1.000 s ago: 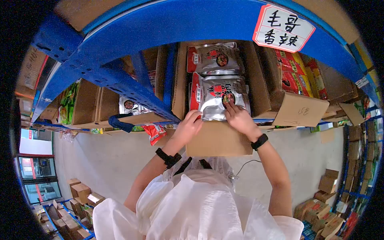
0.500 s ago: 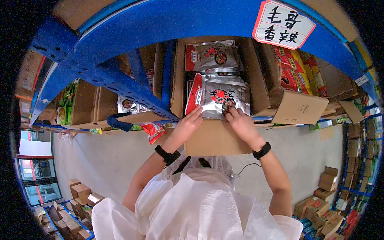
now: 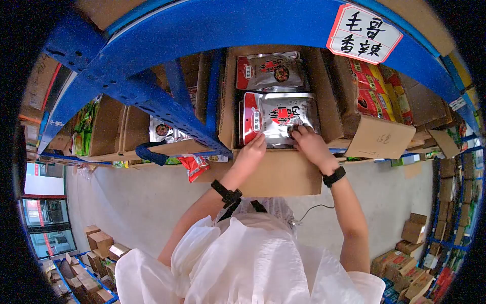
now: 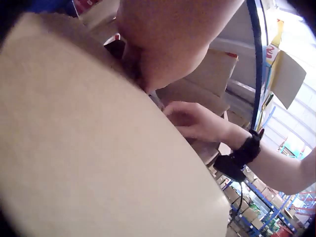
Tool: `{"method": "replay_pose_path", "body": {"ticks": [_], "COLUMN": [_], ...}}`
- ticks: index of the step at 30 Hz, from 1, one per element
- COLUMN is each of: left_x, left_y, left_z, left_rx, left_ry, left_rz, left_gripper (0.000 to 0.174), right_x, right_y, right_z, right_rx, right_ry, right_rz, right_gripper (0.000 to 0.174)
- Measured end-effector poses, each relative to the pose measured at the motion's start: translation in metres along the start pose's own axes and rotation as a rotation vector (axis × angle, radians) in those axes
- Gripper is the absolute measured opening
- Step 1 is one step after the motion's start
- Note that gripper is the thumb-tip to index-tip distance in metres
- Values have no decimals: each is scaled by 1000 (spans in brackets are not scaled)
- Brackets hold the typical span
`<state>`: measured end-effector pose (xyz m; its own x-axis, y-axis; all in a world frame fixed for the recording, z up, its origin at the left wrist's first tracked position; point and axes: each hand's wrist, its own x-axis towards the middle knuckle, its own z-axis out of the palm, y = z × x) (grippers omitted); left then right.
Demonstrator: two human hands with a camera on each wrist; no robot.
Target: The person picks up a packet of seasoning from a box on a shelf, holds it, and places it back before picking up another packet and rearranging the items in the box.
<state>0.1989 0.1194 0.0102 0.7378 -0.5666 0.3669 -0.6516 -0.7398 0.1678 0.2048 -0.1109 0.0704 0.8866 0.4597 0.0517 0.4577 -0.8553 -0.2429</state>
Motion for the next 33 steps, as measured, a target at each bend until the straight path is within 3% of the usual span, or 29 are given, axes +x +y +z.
{"method": "replay_pose_path", "body": {"ticks": [3,6,12,15,17,20,23,26,29,33], "left_x": [0,-3,-8,-9,-9,-14,11,48,42,24], "left_y": [0,-8,-11,-10,-11,-10,14,18,2,-7], "left_z": [-3,-12,-24,-26,-26,-15,-52,-78,-48,-11], "left_rx": [-84,-124,-130,-136,-103,-100,-91,-115,13,-151], "left_ry": [-34,-21,-75,-106,-117,-210,-529,-697,-114,-192], "left_rz": [-28,8,64,106,131,-2,-312,-409,-136,-278], "left_gripper": [27,31,39,38,36,37,49,41,74,76], "right_x": [0,-3,11,24,33,36,38,39,42,42], "right_y": [11,4,-12,-18,-5,-3,-3,-4,1,0], "right_z": [2,-6,-21,-30,-6,14,23,21,24,24], "right_rx": [88,92,50,-41,28,9,8,59,91,74], "right_ry": [3,-80,290,113,151,64,2,-39,-75,-108], "right_rz": [-54,9,38,146,159,229,268,303,328,331], "right_gripper": [32,36,61,77,83,89,95,96,98,98]}}
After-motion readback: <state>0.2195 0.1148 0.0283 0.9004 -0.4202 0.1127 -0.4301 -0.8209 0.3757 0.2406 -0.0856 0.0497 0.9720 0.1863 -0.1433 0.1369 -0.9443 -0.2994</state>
